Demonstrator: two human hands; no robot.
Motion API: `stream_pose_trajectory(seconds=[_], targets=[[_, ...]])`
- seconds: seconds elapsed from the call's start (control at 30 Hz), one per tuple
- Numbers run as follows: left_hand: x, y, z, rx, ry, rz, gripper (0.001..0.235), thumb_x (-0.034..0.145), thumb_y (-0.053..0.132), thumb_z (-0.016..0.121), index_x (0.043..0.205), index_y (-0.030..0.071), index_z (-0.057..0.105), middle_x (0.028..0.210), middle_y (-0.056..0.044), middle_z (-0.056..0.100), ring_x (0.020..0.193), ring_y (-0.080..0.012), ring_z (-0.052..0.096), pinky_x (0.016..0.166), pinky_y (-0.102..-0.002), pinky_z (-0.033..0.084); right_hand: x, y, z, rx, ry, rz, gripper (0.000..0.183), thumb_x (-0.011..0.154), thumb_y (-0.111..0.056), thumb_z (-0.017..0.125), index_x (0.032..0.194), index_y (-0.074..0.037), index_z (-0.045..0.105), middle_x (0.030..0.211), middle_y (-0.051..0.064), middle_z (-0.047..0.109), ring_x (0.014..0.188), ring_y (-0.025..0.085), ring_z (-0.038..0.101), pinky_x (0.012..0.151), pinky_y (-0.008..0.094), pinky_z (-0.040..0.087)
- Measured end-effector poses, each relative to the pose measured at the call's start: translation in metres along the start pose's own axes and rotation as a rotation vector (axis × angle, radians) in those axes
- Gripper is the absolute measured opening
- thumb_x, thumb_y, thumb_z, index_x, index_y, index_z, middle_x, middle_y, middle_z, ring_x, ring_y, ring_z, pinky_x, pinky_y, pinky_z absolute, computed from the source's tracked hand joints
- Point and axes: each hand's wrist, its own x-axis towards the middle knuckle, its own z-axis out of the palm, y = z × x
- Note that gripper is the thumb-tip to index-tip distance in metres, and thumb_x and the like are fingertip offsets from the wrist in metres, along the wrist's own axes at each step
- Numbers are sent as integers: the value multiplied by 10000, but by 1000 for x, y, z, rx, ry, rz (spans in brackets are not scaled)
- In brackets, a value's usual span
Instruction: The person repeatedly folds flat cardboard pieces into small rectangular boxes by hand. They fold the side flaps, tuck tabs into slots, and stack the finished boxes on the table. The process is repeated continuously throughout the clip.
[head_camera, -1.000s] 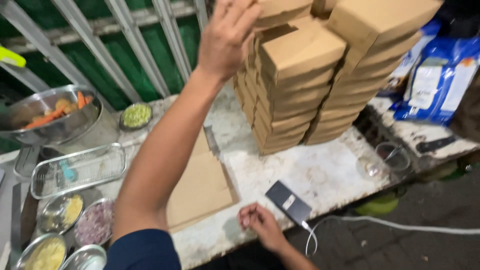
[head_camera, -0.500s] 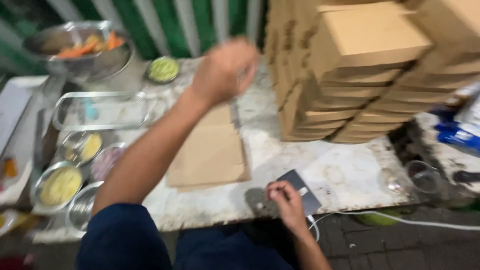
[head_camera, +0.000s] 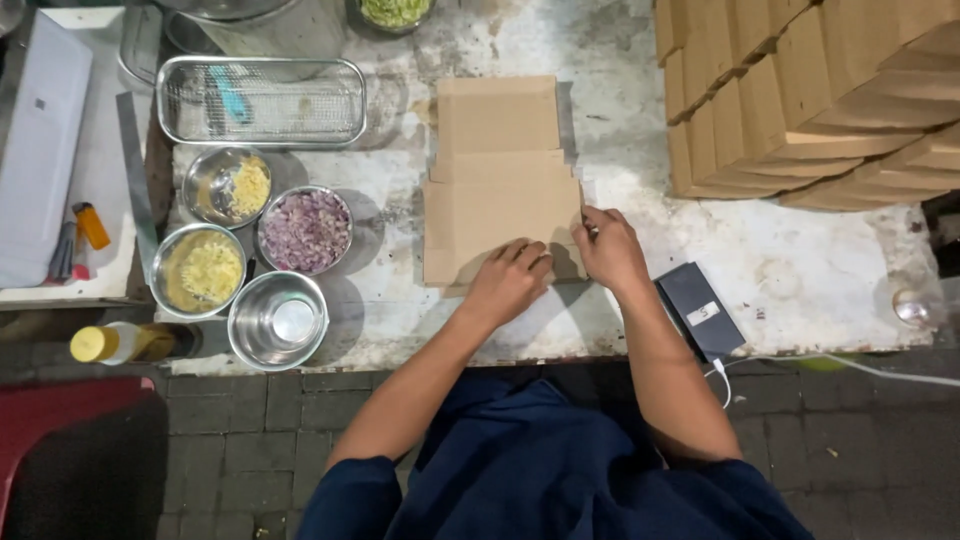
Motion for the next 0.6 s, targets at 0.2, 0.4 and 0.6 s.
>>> stream_pose_trajectory(seconds=[0.2, 0.4, 0.6], targets=[[-2, -11, 3, 14, 67, 100, 258, 814, 207, 735, 1050, 104, 712, 979, -108, 690, 1010, -345, 687, 784, -458, 593, -20, -34, -13, 12, 27, -4, 398, 956, -167, 598, 1291, 49, 612, 1120, 232, 616, 1008, 406, 666, 772, 450, 585], [-3, -6, -17, -8, 146, 96, 74, 813, 160, 681, 797, 90, 697, 765, -80, 671, 715, -277, 696, 555, -346, 575, 21, -23, 4, 185, -44, 84, 351, 927, -208, 654, 1122, 83, 661, 1042, 283, 693, 949, 433, 682, 704, 503, 559], [-9, 19, -75, 64, 376, -35, 87, 665, 174, 697, 717, 142, 635, 699, -32, 581, 682, -232, 621, 515, -326, 534, 25, 3, 14, 600, -41, 88, 125, 907, -156, 667, 876, -39, 636, 794, 69, 668, 601, 141, 555, 420, 246, 460]])
